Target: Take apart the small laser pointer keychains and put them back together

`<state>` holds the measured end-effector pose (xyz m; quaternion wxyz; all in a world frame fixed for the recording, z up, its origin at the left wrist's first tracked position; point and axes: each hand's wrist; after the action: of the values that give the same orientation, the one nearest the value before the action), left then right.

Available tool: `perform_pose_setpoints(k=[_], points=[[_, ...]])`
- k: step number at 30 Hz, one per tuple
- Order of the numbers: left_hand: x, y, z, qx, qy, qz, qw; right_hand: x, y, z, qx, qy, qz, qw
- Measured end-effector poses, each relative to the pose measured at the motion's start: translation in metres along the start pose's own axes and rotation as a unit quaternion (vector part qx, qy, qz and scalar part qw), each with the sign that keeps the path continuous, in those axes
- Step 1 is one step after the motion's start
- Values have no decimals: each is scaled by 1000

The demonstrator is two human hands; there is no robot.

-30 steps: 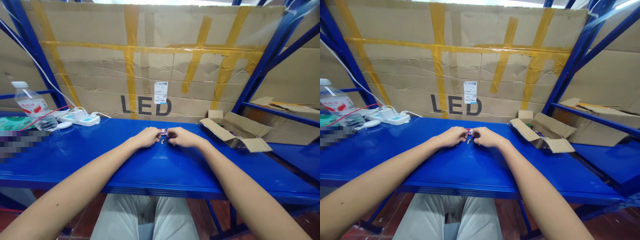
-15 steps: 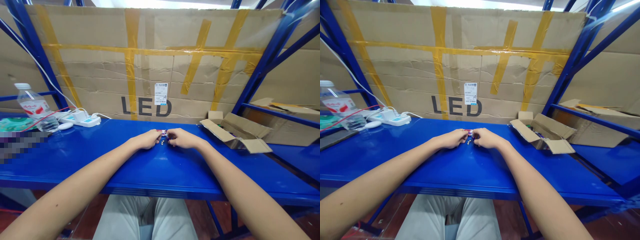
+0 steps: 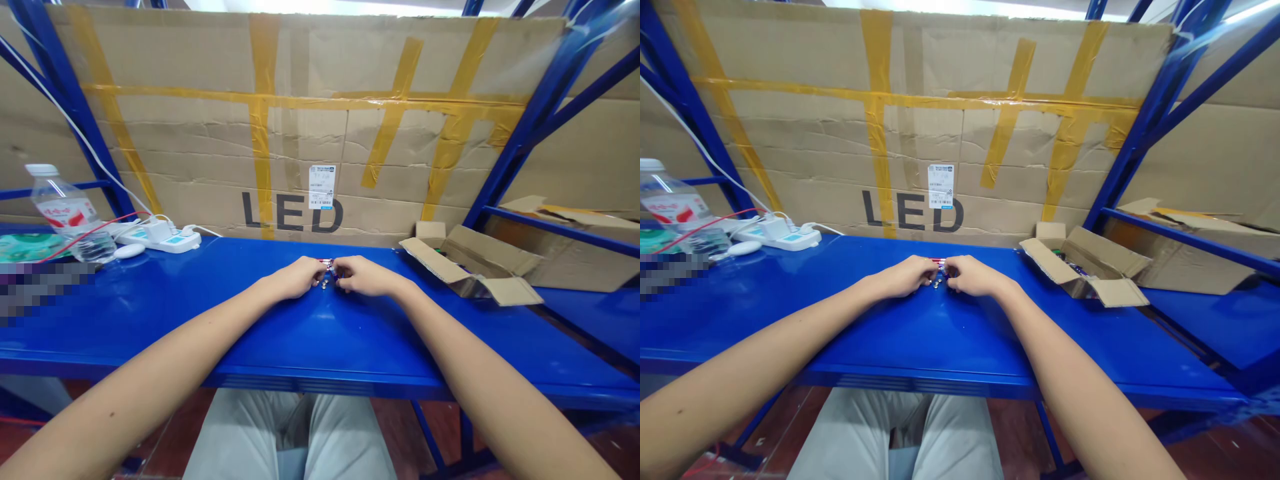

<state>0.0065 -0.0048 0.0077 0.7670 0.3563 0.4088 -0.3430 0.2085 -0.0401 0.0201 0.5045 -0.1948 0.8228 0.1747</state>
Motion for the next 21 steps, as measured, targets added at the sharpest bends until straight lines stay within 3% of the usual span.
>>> perform_pose_setpoints(k=[3, 6, 9, 21], points=[[-4, 2, -4, -13, -4, 54, 998, -1, -1, 0, 6, 2, 5, 1000], [-10, 4, -3, -21, -19, 164, 986, 0, -1, 1, 9, 16, 10, 1000], [-13, 5, 4, 15, -32, 227, 973, 0, -1, 3, 7, 38, 16, 999], [-14, 6, 10, 118, -10, 222, 968, -2, 2, 1, -3, 118, 37, 992]])
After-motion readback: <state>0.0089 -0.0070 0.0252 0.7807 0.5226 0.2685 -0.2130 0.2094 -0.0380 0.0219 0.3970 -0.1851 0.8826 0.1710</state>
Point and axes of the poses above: each hand's wrist, its own y-axis towards the middle knuckle, its own x-axis out of the palm, z = x × y, and after that the axes turned 8 degrees about -y, right-handed
